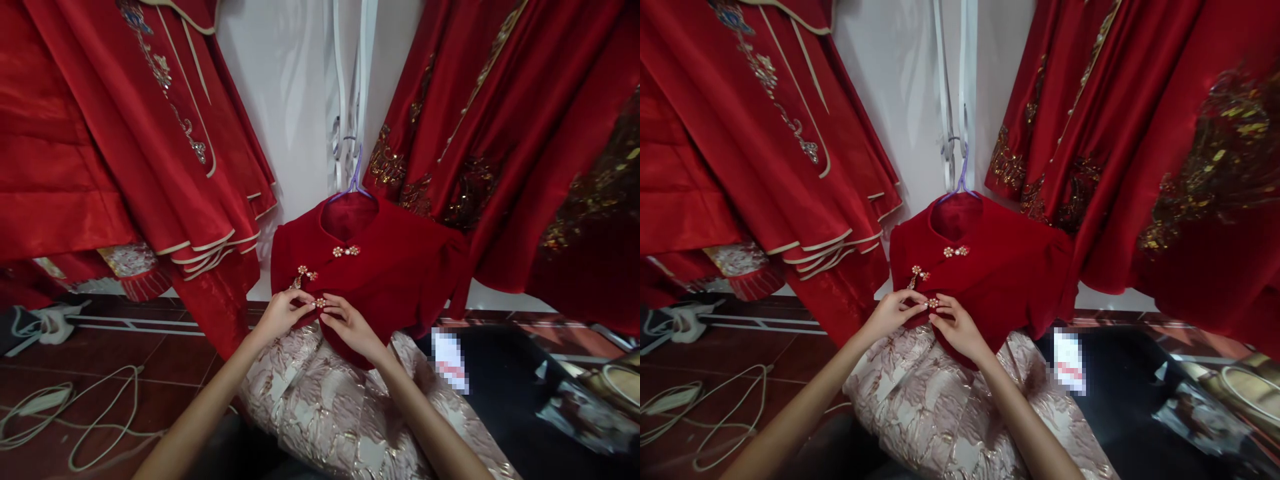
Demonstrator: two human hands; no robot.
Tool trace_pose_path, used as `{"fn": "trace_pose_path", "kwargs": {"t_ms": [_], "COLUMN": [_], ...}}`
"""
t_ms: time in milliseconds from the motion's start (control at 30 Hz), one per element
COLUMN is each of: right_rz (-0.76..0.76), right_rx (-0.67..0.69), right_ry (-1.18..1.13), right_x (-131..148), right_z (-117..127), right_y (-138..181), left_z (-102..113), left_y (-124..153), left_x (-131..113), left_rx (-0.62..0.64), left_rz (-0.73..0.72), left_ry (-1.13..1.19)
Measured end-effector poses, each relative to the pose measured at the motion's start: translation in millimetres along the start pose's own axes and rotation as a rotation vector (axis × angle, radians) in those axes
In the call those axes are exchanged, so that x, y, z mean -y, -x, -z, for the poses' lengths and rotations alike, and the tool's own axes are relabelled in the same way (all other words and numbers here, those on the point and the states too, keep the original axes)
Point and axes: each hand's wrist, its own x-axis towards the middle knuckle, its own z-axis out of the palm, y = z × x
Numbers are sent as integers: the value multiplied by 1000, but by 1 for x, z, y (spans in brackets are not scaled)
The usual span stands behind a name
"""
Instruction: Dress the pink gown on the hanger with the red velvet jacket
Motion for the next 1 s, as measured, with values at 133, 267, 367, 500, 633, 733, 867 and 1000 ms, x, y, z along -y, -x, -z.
{"fn": "trace_pose_path", "kwargs": {"t_ms": [133,267,367,500,633,733,867,1000], "right_rz": [3,-4,-7,-18,-27,-28,5,44], "right_rx": [22,22,29,38,57,29,15,128], "right_ry": [-30,-48,-63,-60,-49,-45,1,82], "right_x": [1,3,4,6,8,7,12,34], "right_z": [2,3,2,3,3,1,3,15], "right_y": [-2,-1,-1,-1,-1,0,5,12], "left_z": [-2,-5,-7,-12,-15,-11,-3,-2], "left_y": [0,1,2,1,0,0,2,-4], "left_x": [2,1,0,5,8,1,-15,-17], "left_rx": [-68,-68,-95,-149,-192,-110,261,86], "left_rz": [-29,-17,6,66,115,133,245,388], "left_ry": [24,54,23,-6,38,186,476,606]}}
